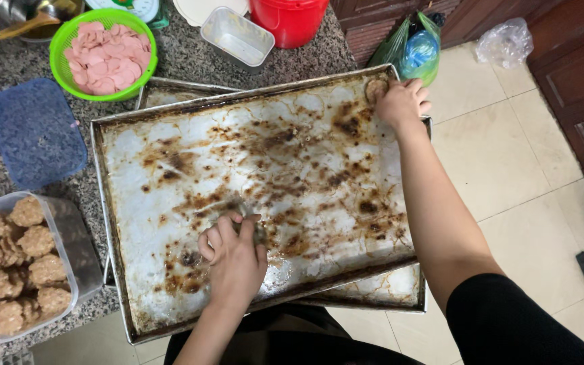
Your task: The person picks up cooked meatballs from a metal baking tray and place them into clear plastic containers by hand, then closes the containers with lids.
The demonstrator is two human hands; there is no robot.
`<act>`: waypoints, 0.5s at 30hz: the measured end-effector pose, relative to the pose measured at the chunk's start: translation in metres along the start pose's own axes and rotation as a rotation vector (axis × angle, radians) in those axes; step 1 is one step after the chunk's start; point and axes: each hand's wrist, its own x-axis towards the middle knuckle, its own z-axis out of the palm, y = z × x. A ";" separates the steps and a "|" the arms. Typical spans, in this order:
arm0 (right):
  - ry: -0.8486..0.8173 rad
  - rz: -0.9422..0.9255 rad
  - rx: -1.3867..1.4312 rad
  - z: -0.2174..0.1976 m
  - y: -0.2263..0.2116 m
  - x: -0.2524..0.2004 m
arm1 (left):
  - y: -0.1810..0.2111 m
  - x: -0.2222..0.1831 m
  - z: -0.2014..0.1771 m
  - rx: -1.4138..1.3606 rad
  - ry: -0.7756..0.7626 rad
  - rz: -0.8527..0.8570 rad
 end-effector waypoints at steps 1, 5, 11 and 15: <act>-0.019 -0.003 -0.011 -0.004 -0.001 0.001 | 0.000 0.000 0.000 -0.002 -0.017 -0.012; -0.065 -0.026 0.030 -0.028 -0.003 -0.005 | -0.002 0.001 -0.001 -0.011 -0.041 -0.032; -0.142 -0.100 0.096 -0.037 -0.007 -0.016 | -0.006 0.000 -0.004 -0.034 -0.032 -0.004; -0.015 -0.175 0.092 -0.028 -0.001 -0.010 | -0.011 -0.003 -0.008 -0.029 -0.017 0.031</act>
